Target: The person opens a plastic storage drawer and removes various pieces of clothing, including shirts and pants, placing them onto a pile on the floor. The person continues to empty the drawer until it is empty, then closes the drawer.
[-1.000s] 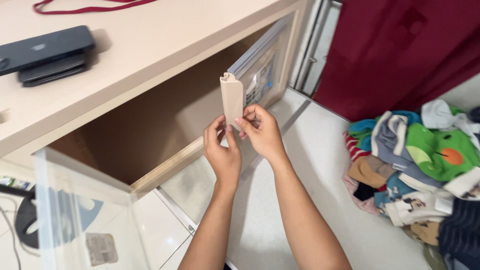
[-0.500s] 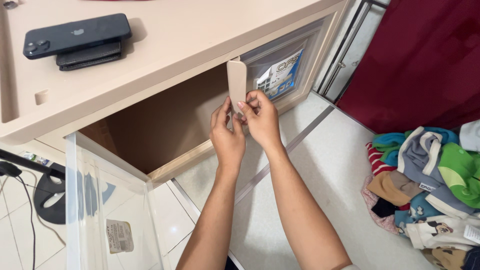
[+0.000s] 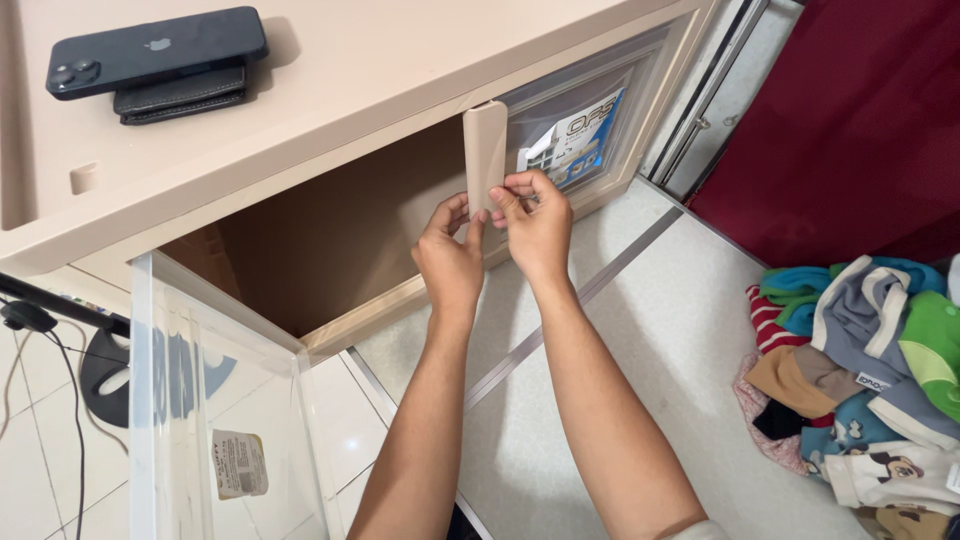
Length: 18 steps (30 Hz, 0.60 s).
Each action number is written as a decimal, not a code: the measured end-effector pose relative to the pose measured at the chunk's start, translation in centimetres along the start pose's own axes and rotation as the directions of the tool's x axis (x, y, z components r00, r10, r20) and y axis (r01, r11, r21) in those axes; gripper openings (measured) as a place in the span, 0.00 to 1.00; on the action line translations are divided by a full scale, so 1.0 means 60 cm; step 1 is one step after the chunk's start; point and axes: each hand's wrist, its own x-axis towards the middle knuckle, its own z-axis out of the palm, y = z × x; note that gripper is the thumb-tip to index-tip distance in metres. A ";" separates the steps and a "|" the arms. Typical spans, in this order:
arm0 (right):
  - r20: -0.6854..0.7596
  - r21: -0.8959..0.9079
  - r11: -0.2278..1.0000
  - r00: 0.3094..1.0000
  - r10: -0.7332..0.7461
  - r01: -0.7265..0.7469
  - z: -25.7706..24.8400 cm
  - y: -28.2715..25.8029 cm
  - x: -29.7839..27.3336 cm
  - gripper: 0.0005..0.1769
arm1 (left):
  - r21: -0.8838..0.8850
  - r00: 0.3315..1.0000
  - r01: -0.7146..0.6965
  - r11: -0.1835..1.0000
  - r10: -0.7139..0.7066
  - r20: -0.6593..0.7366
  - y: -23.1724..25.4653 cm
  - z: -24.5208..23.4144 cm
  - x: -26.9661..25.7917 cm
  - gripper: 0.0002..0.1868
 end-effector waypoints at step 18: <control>-0.098 0.183 0.982 0.993 0.061 -0.042 0.034 0.034 -0.093 0.09 | 0.083 0.998 -0.059 0.995 0.062 -0.027 0.068 -0.074 -0.070 0.18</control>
